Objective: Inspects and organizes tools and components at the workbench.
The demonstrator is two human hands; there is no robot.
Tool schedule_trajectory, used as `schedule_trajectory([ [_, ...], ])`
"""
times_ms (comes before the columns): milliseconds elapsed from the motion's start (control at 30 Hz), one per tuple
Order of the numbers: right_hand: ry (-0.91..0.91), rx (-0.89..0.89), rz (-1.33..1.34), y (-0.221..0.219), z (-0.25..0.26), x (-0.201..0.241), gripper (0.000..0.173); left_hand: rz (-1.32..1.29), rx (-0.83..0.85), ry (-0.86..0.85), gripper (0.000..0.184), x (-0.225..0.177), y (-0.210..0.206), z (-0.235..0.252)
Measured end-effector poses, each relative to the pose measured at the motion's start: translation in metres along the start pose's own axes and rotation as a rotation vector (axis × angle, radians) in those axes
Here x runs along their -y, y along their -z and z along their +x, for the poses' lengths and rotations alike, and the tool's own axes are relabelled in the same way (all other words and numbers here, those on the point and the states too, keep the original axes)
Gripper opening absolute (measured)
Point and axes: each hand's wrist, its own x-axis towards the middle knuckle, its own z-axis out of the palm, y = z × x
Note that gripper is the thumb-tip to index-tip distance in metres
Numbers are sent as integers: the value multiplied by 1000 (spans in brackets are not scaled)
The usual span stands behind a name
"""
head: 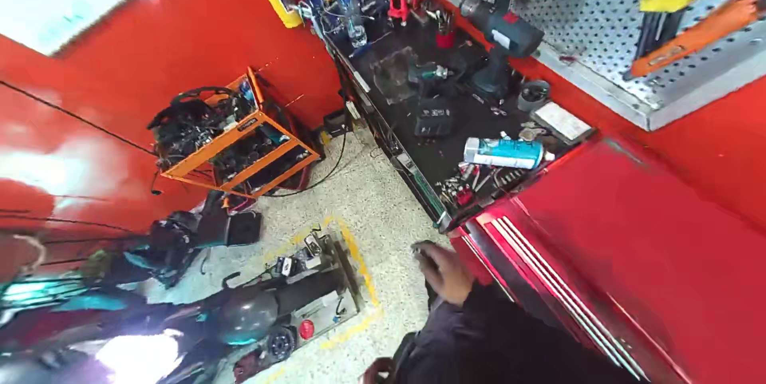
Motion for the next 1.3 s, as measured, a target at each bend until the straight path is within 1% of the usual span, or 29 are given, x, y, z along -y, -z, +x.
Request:
schedule_trajectory([
  [33, 55, -158, 2, 16, 36, -1, 35, -37, -18, -73, 34, -27, 19, 14],
  [67, 76, -266, 14, 32, 69, -3, 36, -76, -46, -139, 33, -48, 35, 30],
  [133, 69, -398, 34, 52, 125, -14, 37, -85, -146, -207, 28, -82, 67, 69],
  [200, 6, -437, 46, 54, 160, -26, 36, 15, -256, -212, 26, -112, 101, 110],
  [233, -44, -435, 49, 52, 170, -29, 36, 56, -284, -233, 26, -131, 120, 131],
  [300, -124, -410, 47, 47, 182, -36, 37, 115, -282, -342, 26, -180, 156, 171],
  [367, -160, -411, 24, 36, 184, -44, 38, 184, -245, -475, 25, -237, 192, 209],
  [433, -156, -443, 26, 31, 186, -53, 38, 248, -208, -593, 24, -302, 224, 255],
  [500, -123, -490, 54, 32, 189, -64, 37, 307, -161, -699, 26, -379, 252, 301],
  [533, -145, -489, 79, 35, 188, -64, 36, 341, -129, -762, 27, -418, 264, 324],
  [600, -257, -440, 118, 54, 192, -54, 34, 395, -87, -894, 30, -504, 284, 376],
  [667, -417, -470, 120, 71, 199, -36, 34, 439, -45, -969, 31, -587, 291, 427],
  [733, -582, -626, 134, 81, 219, -16, 33, 497, -17, -1016, 32, -665, 289, 471],
  [767, -642, -755, 188, 84, 235, -10, 32, 538, -7, -1022, 34, -702, 286, 489],
  [833, -697, -1037, 348, 86, 261, 6, 25, 618, 19, -984, 42, -752, 275, 512],
  [900, -710, -1242, 449, 89, 295, 17, 23, 715, 30, -993, 46, -790, 266, 533],
  [967, -723, -1329, 448, 92, 324, 29, 23, 799, 79, -1010, 45, -810, 256, 549],
  [1033, -729, -1353, 444, 92, 346, 39, 24, 872, 128, -994, 40, -816, 249, 559],
  [1133, -696, -1307, 400, 95, 371, 49, 27, 884, 175, -1024, 37, -818, 250, 570],
  [1200, -700, -1298, 348, 98, 380, 53, 27, 872, 218, -1082, 38, -814, 251, 574],
  [1300, -702, -1342, 303, 102, 393, 53, 27, 879, 297, -1219, 34, -818, 255, 582],
])
